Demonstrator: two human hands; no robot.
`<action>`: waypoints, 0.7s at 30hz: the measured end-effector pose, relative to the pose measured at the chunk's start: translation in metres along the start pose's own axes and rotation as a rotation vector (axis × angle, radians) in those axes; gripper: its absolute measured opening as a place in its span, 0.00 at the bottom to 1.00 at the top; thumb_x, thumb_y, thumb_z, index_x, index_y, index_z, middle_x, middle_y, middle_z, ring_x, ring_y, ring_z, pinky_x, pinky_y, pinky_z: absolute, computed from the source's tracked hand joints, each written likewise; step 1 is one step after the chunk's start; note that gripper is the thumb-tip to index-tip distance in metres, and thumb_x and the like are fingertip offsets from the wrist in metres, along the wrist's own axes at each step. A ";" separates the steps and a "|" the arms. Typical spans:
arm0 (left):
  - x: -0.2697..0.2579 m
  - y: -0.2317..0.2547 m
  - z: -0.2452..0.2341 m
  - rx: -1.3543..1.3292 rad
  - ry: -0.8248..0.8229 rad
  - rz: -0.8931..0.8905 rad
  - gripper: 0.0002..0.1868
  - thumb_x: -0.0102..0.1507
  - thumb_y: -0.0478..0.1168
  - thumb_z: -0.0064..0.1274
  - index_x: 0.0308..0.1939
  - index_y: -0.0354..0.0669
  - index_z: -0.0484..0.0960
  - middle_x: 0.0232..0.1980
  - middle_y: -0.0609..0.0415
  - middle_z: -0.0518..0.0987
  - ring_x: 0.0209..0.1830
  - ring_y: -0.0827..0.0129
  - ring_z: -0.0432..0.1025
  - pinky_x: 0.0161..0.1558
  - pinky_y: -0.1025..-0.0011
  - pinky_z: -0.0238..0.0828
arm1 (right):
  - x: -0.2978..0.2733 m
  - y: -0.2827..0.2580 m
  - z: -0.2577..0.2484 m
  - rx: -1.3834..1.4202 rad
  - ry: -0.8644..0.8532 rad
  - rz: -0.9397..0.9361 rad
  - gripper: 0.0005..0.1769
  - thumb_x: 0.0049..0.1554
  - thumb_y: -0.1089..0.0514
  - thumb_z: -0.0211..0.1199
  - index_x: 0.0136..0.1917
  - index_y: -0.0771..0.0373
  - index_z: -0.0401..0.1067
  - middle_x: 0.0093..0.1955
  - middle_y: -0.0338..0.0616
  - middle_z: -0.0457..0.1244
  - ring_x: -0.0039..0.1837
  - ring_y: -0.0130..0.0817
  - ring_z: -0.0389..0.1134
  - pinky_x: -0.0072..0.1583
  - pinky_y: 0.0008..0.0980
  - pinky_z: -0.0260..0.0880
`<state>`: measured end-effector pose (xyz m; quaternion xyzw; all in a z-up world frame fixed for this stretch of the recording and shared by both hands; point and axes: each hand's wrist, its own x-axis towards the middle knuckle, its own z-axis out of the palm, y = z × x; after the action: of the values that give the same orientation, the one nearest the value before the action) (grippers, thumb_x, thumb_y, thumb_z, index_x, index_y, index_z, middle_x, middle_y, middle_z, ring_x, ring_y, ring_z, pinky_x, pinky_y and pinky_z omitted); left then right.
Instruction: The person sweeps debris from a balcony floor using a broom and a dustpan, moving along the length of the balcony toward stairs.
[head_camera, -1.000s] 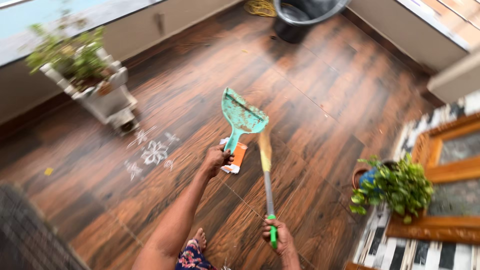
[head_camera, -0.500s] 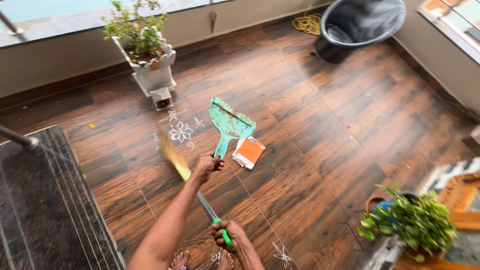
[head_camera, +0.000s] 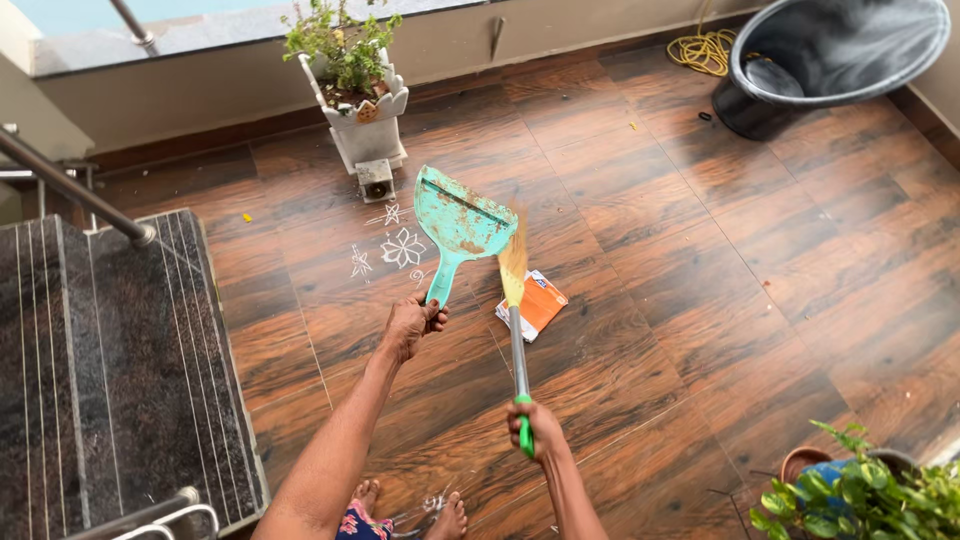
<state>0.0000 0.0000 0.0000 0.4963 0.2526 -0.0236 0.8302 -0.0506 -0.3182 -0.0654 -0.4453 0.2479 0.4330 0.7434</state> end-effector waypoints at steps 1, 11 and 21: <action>0.000 -0.007 0.002 -0.009 0.007 0.003 0.10 0.70 0.37 0.50 0.44 0.30 0.81 0.34 0.50 0.81 0.28 0.71 0.73 0.29 0.72 0.76 | -0.009 0.006 -0.002 -0.016 0.022 0.032 0.04 0.59 0.63 0.55 0.48 0.61 0.61 0.28 0.35 0.58 0.25 0.23 0.55 0.25 0.26 0.54; -0.009 -0.068 0.005 -0.111 0.037 0.020 0.09 0.70 0.36 0.51 0.47 0.30 0.80 0.33 0.49 0.81 0.26 0.71 0.74 0.26 0.71 0.74 | -0.024 0.094 0.074 -0.243 -0.073 0.451 0.11 0.57 0.63 0.65 0.47 0.56 0.62 0.30 0.34 0.58 0.24 0.19 0.52 0.26 0.22 0.45; -0.020 -0.028 -0.112 -0.122 0.154 0.089 0.12 0.69 0.36 0.50 0.55 0.38 0.81 0.34 0.52 0.80 0.26 0.74 0.74 0.26 0.75 0.73 | 0.036 0.091 0.136 -0.055 -0.023 0.428 0.09 0.57 0.65 0.62 0.45 0.57 0.63 0.31 0.36 0.58 0.27 0.21 0.56 0.27 0.24 0.47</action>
<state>-0.0699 0.0751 -0.0567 0.4561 0.2942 0.0669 0.8372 -0.1135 -0.1631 -0.0683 -0.3978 0.3164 0.5928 0.6246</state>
